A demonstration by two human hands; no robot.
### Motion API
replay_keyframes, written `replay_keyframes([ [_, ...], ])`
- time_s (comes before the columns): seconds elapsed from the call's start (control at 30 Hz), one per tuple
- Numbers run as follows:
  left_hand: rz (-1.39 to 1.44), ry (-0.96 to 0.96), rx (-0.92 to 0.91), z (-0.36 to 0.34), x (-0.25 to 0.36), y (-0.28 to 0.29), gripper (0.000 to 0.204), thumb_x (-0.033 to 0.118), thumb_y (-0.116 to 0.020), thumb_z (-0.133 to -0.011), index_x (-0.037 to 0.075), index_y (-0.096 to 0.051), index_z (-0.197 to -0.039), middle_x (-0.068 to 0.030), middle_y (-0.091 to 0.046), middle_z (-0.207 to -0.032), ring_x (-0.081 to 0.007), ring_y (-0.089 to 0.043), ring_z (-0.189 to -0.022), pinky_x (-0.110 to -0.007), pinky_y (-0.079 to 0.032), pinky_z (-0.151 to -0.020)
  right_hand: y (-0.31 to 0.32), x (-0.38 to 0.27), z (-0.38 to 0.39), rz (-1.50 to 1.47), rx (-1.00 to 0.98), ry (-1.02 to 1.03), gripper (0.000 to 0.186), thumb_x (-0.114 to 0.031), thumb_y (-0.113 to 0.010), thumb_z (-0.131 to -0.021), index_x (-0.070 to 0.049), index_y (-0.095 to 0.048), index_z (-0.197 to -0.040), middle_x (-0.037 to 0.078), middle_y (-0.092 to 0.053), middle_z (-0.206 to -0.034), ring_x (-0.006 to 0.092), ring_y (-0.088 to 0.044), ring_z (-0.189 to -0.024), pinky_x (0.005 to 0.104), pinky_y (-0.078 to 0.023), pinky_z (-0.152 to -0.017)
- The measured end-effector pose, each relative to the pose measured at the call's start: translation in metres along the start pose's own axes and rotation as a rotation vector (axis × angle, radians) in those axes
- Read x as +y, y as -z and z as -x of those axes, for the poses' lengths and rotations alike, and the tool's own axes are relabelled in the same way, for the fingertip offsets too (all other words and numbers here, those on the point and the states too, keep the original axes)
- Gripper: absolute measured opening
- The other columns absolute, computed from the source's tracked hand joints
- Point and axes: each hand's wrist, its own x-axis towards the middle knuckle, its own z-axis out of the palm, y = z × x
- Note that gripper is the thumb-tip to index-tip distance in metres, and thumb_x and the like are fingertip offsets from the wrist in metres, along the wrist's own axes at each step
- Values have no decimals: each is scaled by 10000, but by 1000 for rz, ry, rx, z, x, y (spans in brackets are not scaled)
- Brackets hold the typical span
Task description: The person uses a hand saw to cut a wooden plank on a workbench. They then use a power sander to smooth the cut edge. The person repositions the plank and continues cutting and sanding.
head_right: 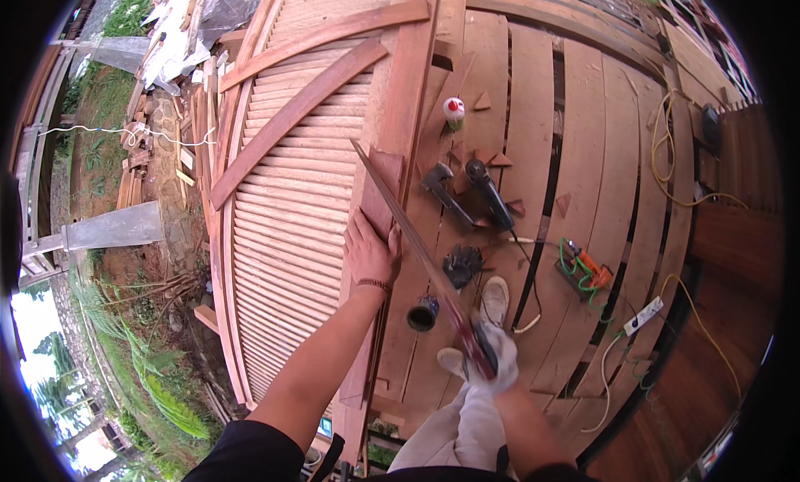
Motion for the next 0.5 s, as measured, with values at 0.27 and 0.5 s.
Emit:
replay_keyframes([
  [0.27, 7, -55, 69, 5, -2, 1, 882, 500, -653, -915, -53, -341, -1528, -228, -489, -1447, -390, -493, -1310, -465, -413, -1076, 10, -7, 2, 111, 58, 211, 593, -32, -689, -787, 59, -544, -1355, 230, -664, -1208, 401, -694, -875, 463, -574, -762],
  [0.5, 4, -31, 17, 4, -3, 1, 877, 484, -664, -915, -60, -344, -1524, -235, -482, -1449, -392, -492, -1304, -467, -402, -1091, -13, 5, -48, 60, 104, 317, 548, -28, -714, -725, 44, -598, -1256, 233, -655, -1221, 377, -695, -860, 440, -581, -742],
])
